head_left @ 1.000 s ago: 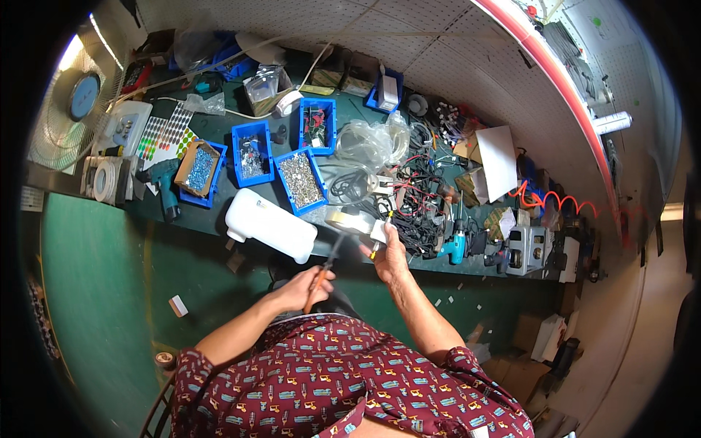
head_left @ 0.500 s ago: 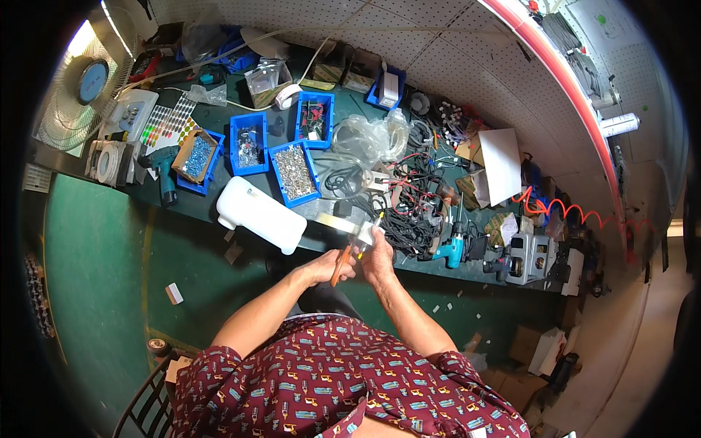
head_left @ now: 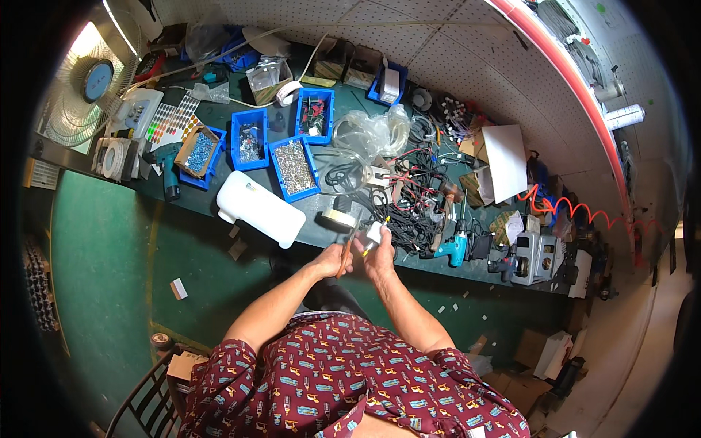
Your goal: The person is assembling a white plastic device, likely an electronic component. They use a screwdriver to attach a black component to the white casing, then use scissors to cut a piece of tape and secure the component. The person also handles a roll of tape and a plastic bag containing small parts.
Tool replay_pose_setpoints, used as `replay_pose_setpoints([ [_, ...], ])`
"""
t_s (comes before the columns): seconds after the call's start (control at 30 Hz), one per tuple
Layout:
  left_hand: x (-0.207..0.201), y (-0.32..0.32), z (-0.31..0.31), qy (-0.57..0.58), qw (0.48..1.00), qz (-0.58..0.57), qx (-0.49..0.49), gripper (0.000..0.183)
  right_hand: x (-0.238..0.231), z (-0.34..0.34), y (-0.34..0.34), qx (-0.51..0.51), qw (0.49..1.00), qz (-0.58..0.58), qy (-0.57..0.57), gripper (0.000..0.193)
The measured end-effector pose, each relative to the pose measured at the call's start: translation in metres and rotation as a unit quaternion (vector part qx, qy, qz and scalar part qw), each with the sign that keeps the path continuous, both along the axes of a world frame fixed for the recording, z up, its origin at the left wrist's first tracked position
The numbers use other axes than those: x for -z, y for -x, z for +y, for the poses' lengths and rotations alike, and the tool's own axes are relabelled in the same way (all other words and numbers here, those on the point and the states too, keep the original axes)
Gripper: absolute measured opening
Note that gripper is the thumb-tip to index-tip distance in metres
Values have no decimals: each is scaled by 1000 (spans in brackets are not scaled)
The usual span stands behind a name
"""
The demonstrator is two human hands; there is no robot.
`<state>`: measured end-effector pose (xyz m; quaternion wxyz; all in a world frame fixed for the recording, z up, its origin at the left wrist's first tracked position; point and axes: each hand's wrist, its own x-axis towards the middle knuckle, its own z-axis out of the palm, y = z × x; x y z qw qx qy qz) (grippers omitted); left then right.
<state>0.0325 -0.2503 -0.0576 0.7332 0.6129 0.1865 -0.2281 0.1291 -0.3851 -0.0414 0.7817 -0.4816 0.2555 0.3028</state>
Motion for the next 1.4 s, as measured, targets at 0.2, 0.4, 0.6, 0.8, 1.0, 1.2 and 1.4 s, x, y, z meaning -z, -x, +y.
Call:
replay_pose_setpoints([
  [0.2, -1, -22, 15, 98, 993, -12, 65, 20, 11, -16, -17, -37, 998, 35, -42, 51],
  [0.4, -19, -24, 19, 145, 986, 13, 84, 37, 10, -22, -25, -49, 991, 53, -115, 68],
  [0.6, -42, -21, 18, 251, 953, 58, 161, 54, -2, -11, -34, -42, 974, 55, -215, 70],
  [0.8, -22, 34, 2, 88, 994, 7, 68, 28, 2, -3, -53, -39, 970, 56, -234, 72],
  [1.0, -7, 45, 11, -440, 888, 54, 119, 45, 17, -4, -78, -45, 974, 54, -214, 68],
  [1.2, 11, -5, 25, -486, 871, -51, 48, 48, -14, -1, -105, -41, 975, 15, -220, 72],
  [1.4, 11, -14, 20, -492, 864, -47, 100, 35, -30, -13, -113, -58, 969, 28, -239, 72],
])
